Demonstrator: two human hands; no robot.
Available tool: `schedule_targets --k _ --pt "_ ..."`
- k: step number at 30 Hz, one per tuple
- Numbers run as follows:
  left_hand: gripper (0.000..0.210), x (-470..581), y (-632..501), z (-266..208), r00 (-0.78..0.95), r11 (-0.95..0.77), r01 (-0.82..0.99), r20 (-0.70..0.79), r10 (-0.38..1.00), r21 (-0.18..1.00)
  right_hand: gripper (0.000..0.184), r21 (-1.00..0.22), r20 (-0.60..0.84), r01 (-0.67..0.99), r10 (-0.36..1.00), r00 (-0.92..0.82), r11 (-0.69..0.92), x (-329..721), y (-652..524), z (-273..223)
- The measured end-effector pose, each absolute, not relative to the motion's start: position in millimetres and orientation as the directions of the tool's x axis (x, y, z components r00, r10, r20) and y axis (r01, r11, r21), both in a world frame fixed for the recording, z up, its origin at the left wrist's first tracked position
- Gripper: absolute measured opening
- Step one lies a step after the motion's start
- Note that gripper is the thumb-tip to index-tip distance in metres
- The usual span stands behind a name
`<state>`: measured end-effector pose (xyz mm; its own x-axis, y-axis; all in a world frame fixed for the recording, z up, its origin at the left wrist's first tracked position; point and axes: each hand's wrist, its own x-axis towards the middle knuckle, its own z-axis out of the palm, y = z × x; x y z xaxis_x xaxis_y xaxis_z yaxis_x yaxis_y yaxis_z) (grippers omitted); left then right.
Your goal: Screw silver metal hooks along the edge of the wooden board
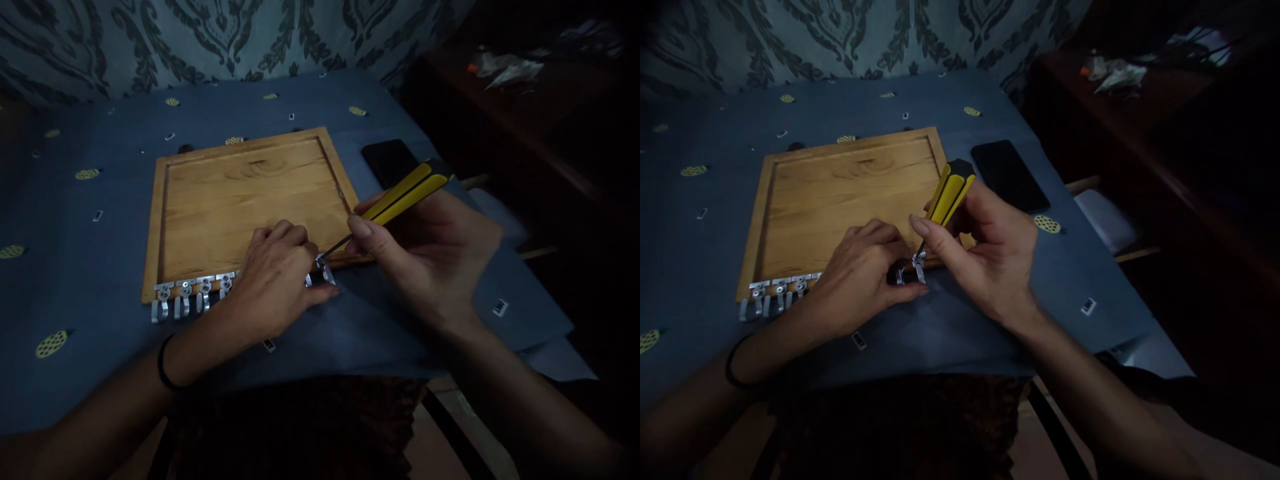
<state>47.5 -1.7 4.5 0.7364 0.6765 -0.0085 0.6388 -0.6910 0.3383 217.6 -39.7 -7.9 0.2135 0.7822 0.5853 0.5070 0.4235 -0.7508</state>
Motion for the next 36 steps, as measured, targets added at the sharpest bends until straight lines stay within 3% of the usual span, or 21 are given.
schedule_targets --k 6,12,20,28,31,36 --pt "0.034 47 -2 3 0.738 -0.694 0.635 -0.002 0.675 0.34 0.012 -0.737 0.581 0.543 0.787 0.205 0.402 218 -40 -6" --pt "0.035 48 -2 3 0.735 -0.685 0.647 -0.035 0.677 0.335 0.018 -0.826 0.465 0.425 0.874 0.139 0.372 220 -43 -1" --pt "0.035 47 -2 2 0.736 -0.693 0.644 -0.018 0.677 0.324 0.012 -0.811 0.454 0.436 0.89 0.047 0.391 225 -45 7" --pt "0.036 48 -2 3 0.737 -0.69 0.645 -0.026 0.676 0.329 0.005 -0.882 0.387 0.283 0.922 -0.024 0.377 229 -48 13" --pt "0.035 47 -2 2 0.736 -0.691 0.64 -0.009 0.677 0.335 0.002 -0.835 0.451 0.337 0.892 -0.033 0.435 231 -46 14" --pt "0.035 48 -2 3 0.735 -0.688 0.645 -0.022 0.678 0.334 0.016 -0.736 0.538 0.5 0.842 0.023 0.457 227 -41 10"
